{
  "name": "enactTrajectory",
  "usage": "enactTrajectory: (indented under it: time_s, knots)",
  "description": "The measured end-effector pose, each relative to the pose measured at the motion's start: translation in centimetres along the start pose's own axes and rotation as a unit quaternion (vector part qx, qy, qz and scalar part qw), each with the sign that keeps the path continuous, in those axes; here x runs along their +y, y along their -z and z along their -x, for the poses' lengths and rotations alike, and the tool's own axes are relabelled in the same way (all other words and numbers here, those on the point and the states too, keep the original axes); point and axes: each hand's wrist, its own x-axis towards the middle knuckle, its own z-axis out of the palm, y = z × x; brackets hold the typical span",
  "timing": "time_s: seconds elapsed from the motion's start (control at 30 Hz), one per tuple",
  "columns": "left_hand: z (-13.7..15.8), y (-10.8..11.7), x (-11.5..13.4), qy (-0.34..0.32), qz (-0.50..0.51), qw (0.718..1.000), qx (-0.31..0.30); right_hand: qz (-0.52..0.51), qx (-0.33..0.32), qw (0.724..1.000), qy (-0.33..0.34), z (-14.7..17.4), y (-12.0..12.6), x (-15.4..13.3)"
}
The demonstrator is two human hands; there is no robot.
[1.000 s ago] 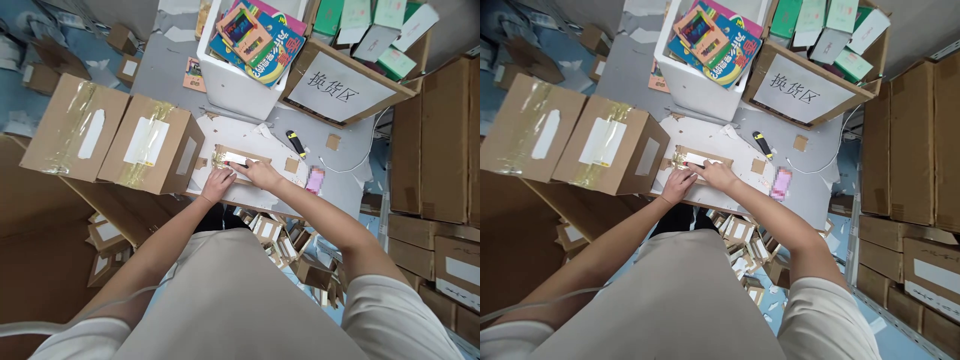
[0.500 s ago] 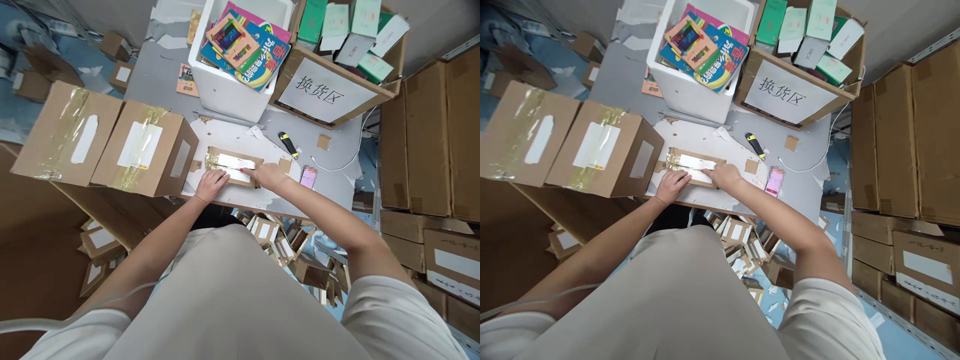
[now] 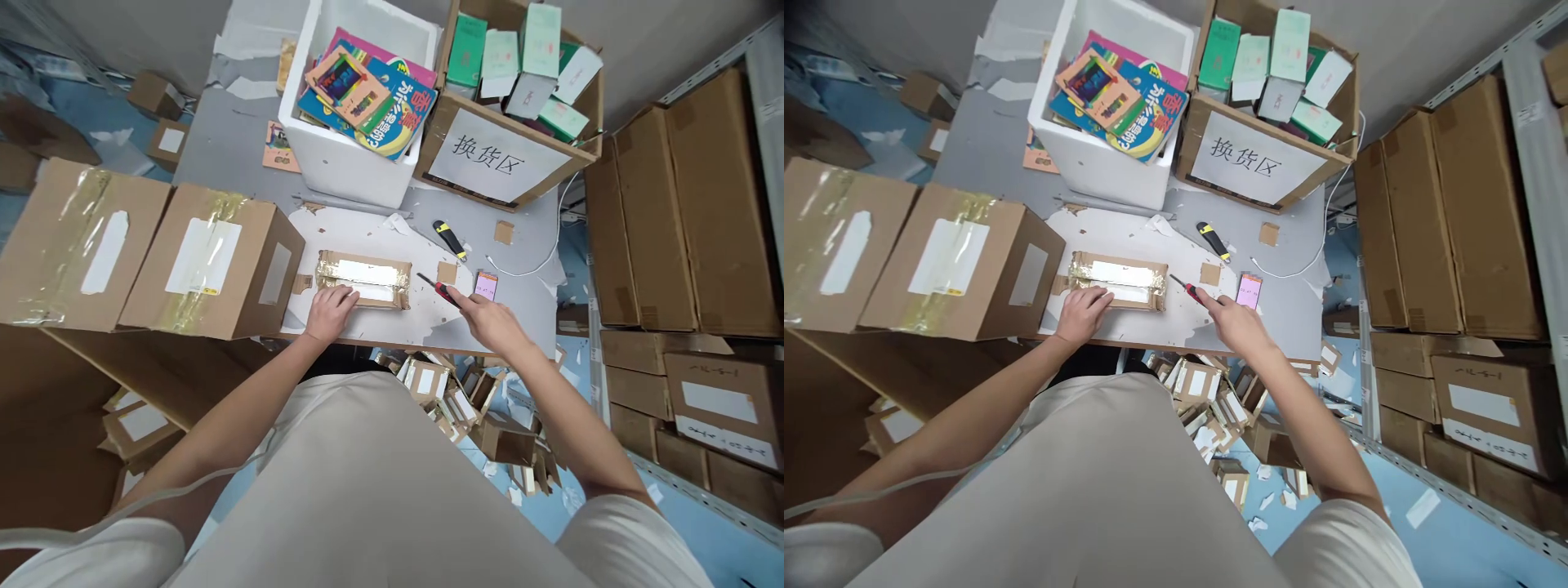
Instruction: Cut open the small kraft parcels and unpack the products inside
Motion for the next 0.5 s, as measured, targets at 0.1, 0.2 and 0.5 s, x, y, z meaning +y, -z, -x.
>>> enactTrajectory:
  time_s: [0.1, 0.2, 0.5]
  knots:
    - [-0.7, 1.3, 0.3, 0.003, 0.002, 0.999, -0.041, -0.117, 0.057, 0.991, -0.034, 0.3, -2.4, -1.1]
    - [-2.4, 3.0, -0.1, -0.007, -0.004, 0.996, -0.086, -0.183, 0.072, 0.978, -0.064, -0.5, -4.6, -3.1]
    - [-6.0, 3.6, -2.4, 0.033, -0.019, 0.987, -0.157, -0.204, 0.038, 0.970, -0.125, -2.3, -4.8, -7.1]
